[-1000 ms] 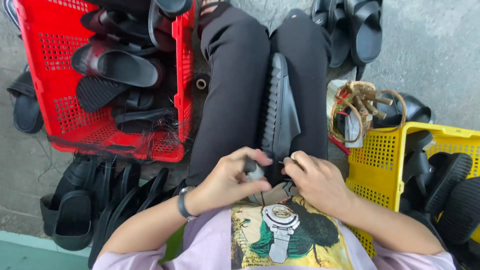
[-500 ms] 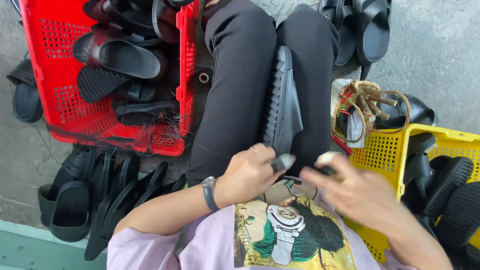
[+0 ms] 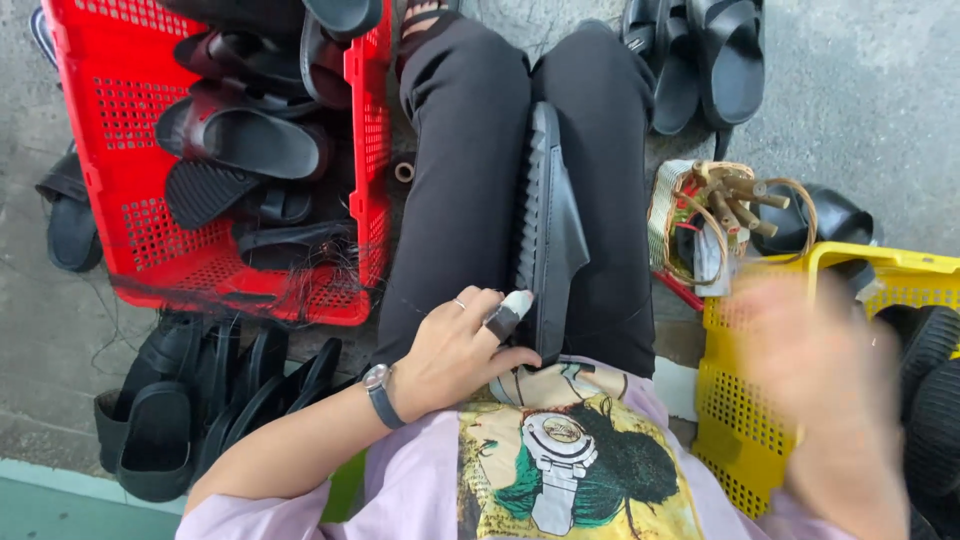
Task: Hand-sewing the sole of a black sandal using a needle and thread while sitting on the floor.
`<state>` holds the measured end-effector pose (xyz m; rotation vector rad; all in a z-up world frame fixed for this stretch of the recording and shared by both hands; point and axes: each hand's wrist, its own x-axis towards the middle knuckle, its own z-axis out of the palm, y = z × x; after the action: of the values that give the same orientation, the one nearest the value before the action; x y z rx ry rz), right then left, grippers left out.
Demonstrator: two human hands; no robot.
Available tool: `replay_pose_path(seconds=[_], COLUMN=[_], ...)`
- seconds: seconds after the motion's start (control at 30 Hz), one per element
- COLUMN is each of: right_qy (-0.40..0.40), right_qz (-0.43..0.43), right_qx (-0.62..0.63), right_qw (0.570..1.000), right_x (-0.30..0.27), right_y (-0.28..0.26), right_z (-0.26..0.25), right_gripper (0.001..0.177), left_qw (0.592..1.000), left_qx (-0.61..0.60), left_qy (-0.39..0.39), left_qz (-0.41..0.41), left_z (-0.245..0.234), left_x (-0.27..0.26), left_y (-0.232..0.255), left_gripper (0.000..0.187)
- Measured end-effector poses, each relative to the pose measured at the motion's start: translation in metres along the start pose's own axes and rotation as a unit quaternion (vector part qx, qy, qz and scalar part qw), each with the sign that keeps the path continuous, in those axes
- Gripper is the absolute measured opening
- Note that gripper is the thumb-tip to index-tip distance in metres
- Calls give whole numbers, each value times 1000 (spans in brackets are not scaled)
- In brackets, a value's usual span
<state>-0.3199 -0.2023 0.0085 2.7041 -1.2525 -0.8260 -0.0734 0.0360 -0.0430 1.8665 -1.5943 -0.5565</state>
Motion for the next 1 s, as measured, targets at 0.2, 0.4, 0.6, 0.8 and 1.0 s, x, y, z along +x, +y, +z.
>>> replay_pose_path(seconds=[0.2, 0.4, 0.6, 0.8, 1.0], right_qy=[113, 39, 131, 30, -59], right_qz=[-411, -410, 15, -365, -303], right_qx=[237, 360, -60, 314, 577], right_qw=[873, 837, 990, 876, 756], right_x=[-2, -3, 5, -4, -1], right_y=[-90, -94, 54, -89, -96], right_z=[13, 13, 39, -26, -2], right_gripper=[25, 22, 25, 56, 14], left_qw=[972, 956, 996, 989, 774], left_qx=[-80, -118, 14, -99, -620], left_qy=[132, 113, 84, -100, -32], left_qz=[175, 243, 38, -51, -127], left_z=[-3, 14, -16, -5, -46], left_x=[17, 2, -2, -1, 51], left_y=[12, 0, 4, 5, -4], left_gripper=[24, 32, 38, 34, 35])
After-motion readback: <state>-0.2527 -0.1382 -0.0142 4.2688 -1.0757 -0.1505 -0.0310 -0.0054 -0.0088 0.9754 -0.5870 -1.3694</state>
